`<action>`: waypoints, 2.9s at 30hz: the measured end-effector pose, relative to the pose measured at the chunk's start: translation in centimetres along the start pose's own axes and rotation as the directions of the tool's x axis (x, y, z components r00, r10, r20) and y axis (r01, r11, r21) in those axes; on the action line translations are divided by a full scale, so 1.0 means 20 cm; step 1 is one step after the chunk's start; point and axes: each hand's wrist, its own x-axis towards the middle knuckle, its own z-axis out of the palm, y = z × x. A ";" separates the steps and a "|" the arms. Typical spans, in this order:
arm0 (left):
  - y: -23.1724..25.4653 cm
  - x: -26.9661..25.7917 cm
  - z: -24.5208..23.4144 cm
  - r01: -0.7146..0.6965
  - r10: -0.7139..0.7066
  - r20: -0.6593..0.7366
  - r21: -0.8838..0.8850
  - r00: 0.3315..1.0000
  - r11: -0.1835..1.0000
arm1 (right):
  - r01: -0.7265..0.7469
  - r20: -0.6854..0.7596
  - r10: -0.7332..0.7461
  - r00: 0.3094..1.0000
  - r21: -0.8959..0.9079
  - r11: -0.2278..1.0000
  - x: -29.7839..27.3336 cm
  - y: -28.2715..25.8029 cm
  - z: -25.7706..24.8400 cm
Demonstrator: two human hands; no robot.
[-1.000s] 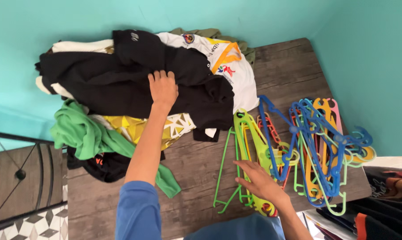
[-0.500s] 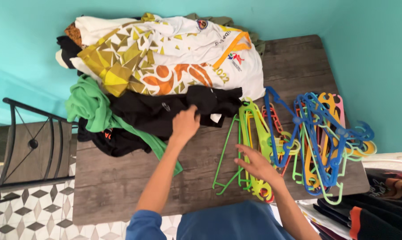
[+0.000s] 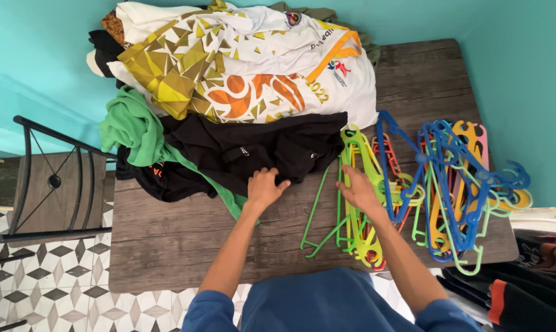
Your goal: The person picks up clothes from a pile on a table, places them on hangers, and hangs them on a clothes rack. The person handles a red and white garment, a black shirt, and a white t-shirt with a graphic print, placing each on a hanger and then on the rack.
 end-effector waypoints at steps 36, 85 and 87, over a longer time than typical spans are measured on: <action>-0.11 0.14 -0.19 0.051 -0.059 0.027 -0.886 0.998 0.462 | -0.035 -0.098 0.052 0.994 0.168 0.985 0.36 -0.04 0.07; -0.67 -0.05 -0.69 -0.180 0.018 -0.490 -0.285 0.871 0.941 | -0.033 0.054 0.007 0.999 0.508 0.861 0.35 -0.27 -0.04; -0.64 -0.01 -0.69 -0.157 0.100 -0.482 -0.079 0.870 0.984 | 0.089 -0.074 -0.065 0.995 0.391 0.916 0.44 -0.26 0.01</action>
